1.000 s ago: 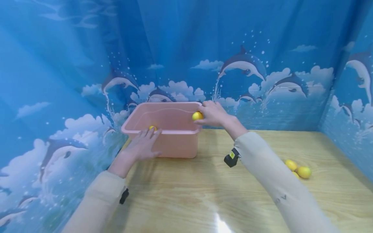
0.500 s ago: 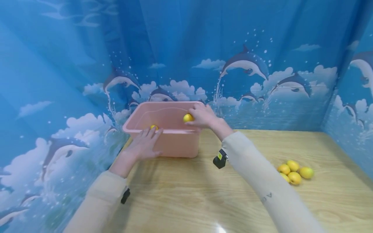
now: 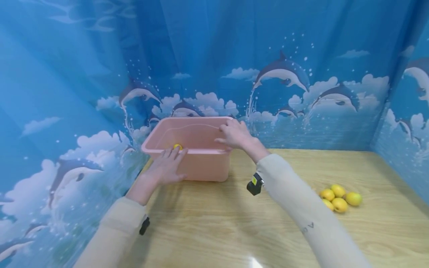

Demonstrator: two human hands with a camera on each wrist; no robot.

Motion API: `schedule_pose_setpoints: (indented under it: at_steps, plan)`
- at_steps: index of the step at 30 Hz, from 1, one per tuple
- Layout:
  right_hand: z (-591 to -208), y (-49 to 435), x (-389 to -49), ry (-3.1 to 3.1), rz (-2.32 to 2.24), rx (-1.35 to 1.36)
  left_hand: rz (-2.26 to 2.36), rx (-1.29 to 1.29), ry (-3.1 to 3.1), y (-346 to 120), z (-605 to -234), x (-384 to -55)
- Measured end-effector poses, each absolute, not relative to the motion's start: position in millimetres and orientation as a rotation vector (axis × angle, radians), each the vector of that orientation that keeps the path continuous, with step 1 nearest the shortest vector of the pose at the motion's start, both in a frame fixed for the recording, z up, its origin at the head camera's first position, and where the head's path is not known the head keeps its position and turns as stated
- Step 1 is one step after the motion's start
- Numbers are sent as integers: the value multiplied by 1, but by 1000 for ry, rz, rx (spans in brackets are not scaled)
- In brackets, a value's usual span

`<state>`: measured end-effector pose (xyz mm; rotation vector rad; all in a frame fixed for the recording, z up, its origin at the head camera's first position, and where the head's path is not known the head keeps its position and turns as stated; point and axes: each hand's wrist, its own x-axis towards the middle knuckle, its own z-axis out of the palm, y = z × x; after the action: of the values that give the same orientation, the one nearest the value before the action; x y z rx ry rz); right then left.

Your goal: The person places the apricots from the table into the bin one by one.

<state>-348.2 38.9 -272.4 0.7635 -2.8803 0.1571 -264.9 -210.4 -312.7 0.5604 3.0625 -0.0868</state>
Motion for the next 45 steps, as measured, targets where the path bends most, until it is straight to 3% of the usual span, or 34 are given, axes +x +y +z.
schedule_pose_setpoints:
  at_steps: [11,27,45]
  plan:
    - [-278,77,-327,-2814,195,846,-64,541,3062,-211,-313,-264]
    - [-345,168,-284,-2595,148,925,-48,533,3062,-211,-316,-262]
    - [-402,290,-262,-2773,104,589,-40,571,3056,-208,-312,-263]
